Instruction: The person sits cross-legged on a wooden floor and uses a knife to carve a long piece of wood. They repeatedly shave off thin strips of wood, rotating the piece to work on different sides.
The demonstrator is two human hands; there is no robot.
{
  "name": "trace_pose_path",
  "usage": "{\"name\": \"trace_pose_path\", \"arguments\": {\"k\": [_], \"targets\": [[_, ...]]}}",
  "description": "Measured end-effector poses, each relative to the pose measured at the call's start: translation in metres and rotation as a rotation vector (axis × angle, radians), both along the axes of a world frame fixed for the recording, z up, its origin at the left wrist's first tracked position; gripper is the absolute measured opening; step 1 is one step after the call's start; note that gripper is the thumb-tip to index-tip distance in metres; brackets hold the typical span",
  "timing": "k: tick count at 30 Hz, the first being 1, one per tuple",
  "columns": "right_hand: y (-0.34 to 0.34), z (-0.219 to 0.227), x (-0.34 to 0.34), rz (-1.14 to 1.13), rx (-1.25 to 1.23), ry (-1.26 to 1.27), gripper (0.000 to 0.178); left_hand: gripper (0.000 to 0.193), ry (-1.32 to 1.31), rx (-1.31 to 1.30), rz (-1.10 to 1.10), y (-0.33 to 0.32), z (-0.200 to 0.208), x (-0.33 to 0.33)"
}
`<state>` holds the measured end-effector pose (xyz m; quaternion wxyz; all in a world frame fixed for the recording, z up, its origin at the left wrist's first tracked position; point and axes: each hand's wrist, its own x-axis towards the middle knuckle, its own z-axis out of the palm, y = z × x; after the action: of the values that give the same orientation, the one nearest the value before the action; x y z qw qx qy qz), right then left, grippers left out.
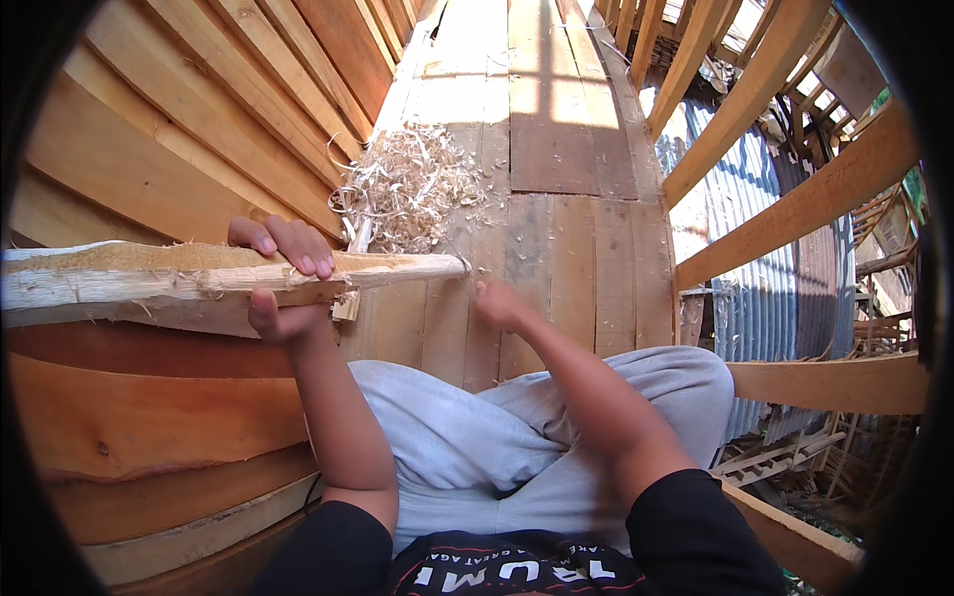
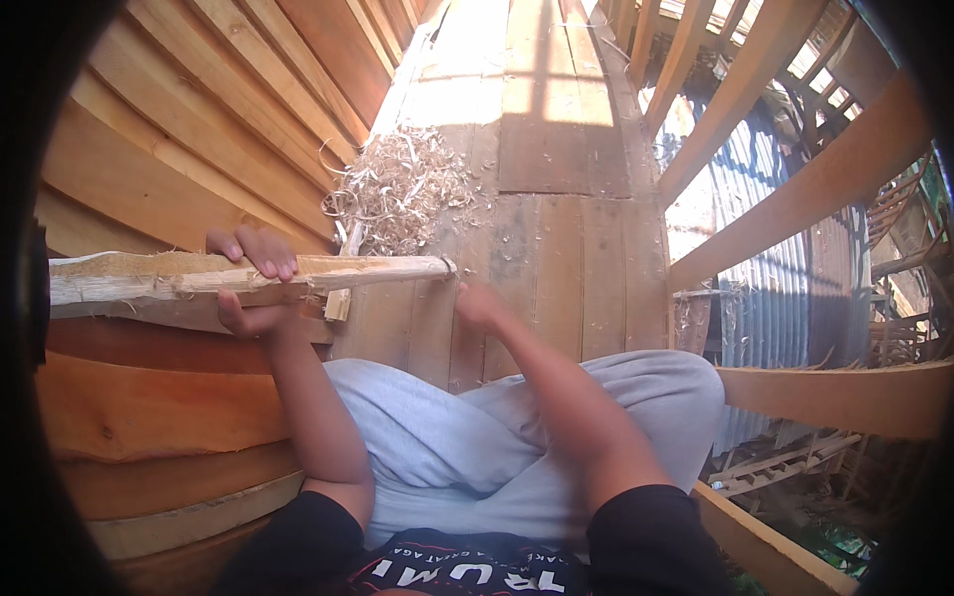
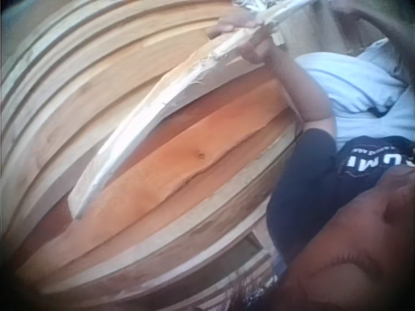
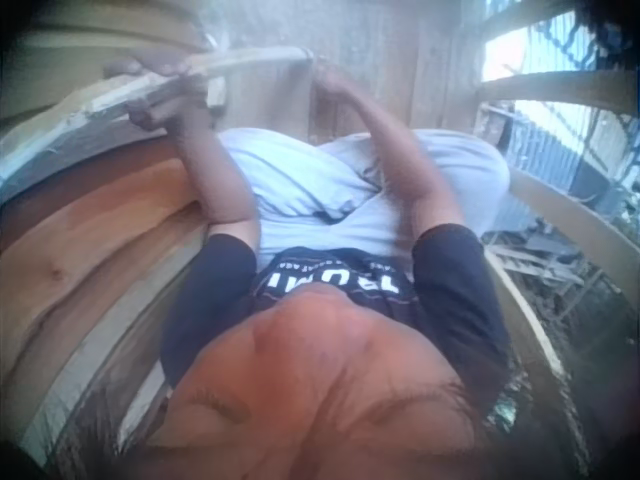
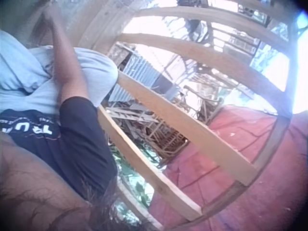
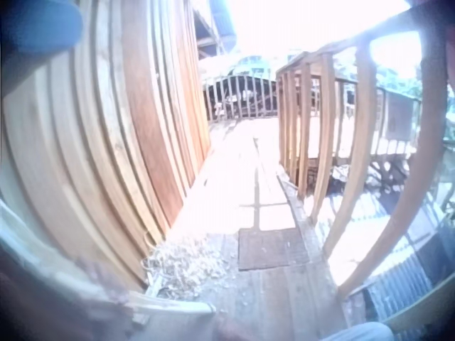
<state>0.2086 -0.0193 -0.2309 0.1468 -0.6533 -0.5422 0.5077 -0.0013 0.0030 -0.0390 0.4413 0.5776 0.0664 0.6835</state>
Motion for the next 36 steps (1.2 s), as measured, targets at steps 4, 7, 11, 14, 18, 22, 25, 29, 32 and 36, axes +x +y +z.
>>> {"name": "trace_pose_path", "arguments": {"k": [4,7,11,14,18,22,25,29,32,36], "targets": [[0.006,-0.004,-0.006,-0.04,-0.079,0.011,0.053,0.047,0.026,0.036,0.007,0.0,0.003,0.008],[0.003,-0.02,-0.001,0.066,0.068,-0.101,0.051,0.046,0.012,0.038,0.013,-0.001,0.0,0.014],[0.006,-0.013,-0.003,0.035,0.019,-0.089,0.051,0.046,0.004,0.018,0.065,0.0,-0.001,0.009],[0.007,-0.01,-0.006,0.029,0.002,-0.129,0.048,0.046,-0.022,-0.004,0.109,0.001,-0.001,0.005],[0.008,-0.012,-0.006,0.037,-0.009,-0.137,0.046,0.045,-0.023,-0.011,0.145,0.001,-0.001,0.001],[0.01,-0.02,-0.006,0.018,-0.011,-0.138,0.046,0.042,0.001,0.005,0.135,0.003,-0.002,0.002],[0.01,-0.02,-0.006,0.022,-0.01,-0.135,0.046,0.041,0.008,0.01,0.141,0.003,-0.002,0.003],[0.009,-0.017,-0.006,0.021,-0.007,-0.119,0.046,0.04,0.013,0.013,0.14,0.002,-0.001,0.006],[0.009,-0.018,-0.005,0.016,0.001,-0.114,0.047,0.039,-0.002,0.014,0.129,0.003,-0.001,0.005],[0.009,-0.019,-0.005,0.009,-0.004,-0.107,0.048,0.044,-0.029,-0.02,0.148,0.002,-0.001,0.004]]}}
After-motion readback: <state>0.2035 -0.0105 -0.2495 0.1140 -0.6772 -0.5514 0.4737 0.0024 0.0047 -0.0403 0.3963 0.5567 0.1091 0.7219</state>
